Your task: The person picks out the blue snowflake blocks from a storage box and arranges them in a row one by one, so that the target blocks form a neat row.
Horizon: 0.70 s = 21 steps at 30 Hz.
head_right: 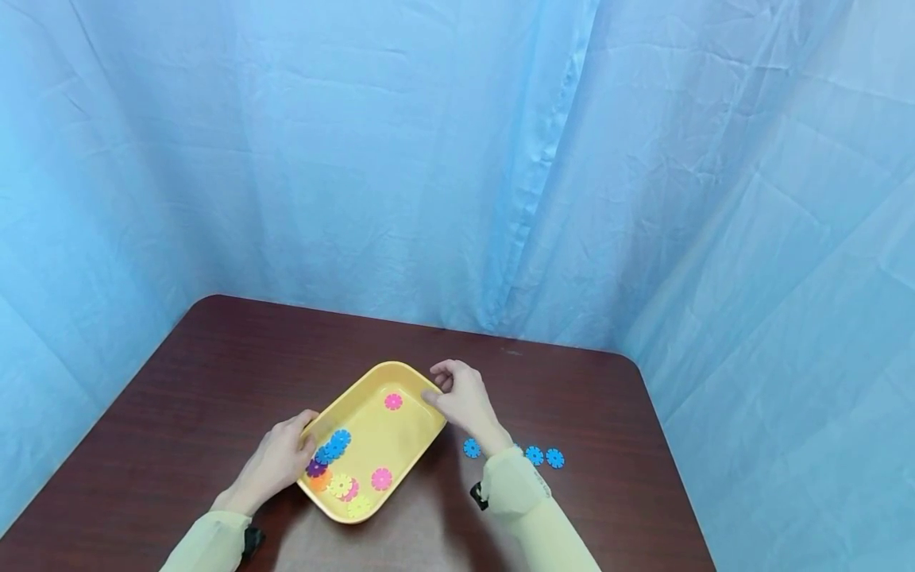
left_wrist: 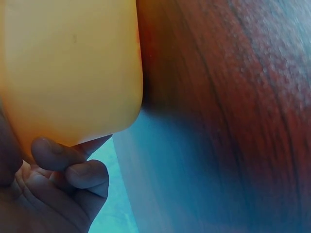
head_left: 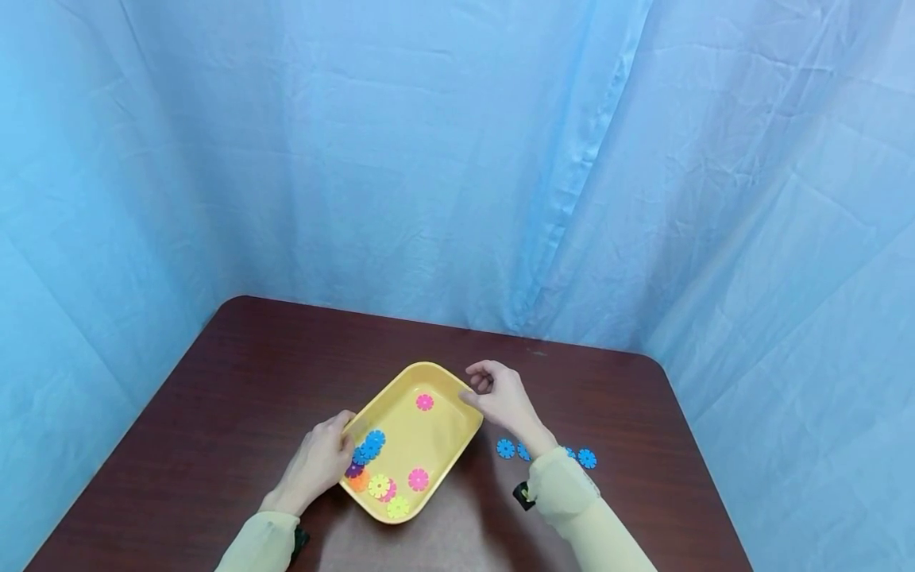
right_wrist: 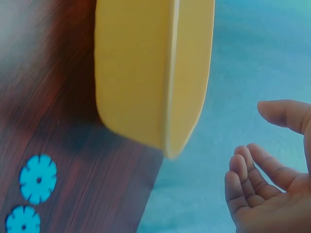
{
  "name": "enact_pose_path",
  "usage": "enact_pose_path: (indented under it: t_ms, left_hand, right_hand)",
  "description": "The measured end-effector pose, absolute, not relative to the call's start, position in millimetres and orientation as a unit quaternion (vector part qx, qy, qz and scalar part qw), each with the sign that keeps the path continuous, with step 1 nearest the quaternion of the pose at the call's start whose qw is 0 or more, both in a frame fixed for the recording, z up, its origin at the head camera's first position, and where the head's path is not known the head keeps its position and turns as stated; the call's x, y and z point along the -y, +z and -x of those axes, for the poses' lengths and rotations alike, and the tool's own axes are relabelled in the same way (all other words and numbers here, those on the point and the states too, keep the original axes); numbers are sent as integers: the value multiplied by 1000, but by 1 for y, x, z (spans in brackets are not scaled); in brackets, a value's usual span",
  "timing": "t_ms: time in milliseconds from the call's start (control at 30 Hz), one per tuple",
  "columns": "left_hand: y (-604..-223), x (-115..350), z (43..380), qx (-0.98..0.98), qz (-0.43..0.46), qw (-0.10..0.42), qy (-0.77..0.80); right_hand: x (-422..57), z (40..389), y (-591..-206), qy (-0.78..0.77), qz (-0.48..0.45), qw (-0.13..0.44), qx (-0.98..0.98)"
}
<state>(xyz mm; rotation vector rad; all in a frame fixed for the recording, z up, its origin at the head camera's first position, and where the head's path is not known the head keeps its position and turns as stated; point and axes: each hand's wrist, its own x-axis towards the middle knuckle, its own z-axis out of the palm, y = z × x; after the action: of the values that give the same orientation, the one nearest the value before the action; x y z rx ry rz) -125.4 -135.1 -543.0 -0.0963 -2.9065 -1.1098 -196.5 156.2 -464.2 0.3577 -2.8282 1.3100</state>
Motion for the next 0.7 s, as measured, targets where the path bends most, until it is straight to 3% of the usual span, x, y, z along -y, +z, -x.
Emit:
enact_pose_path:
  t_ms: [700]
  left_hand:
    - [-541, 134, 124, 934, 28, 13, -356]
  right_hand:
    - [-107, 196, -476, 418, -158, -44, 893]
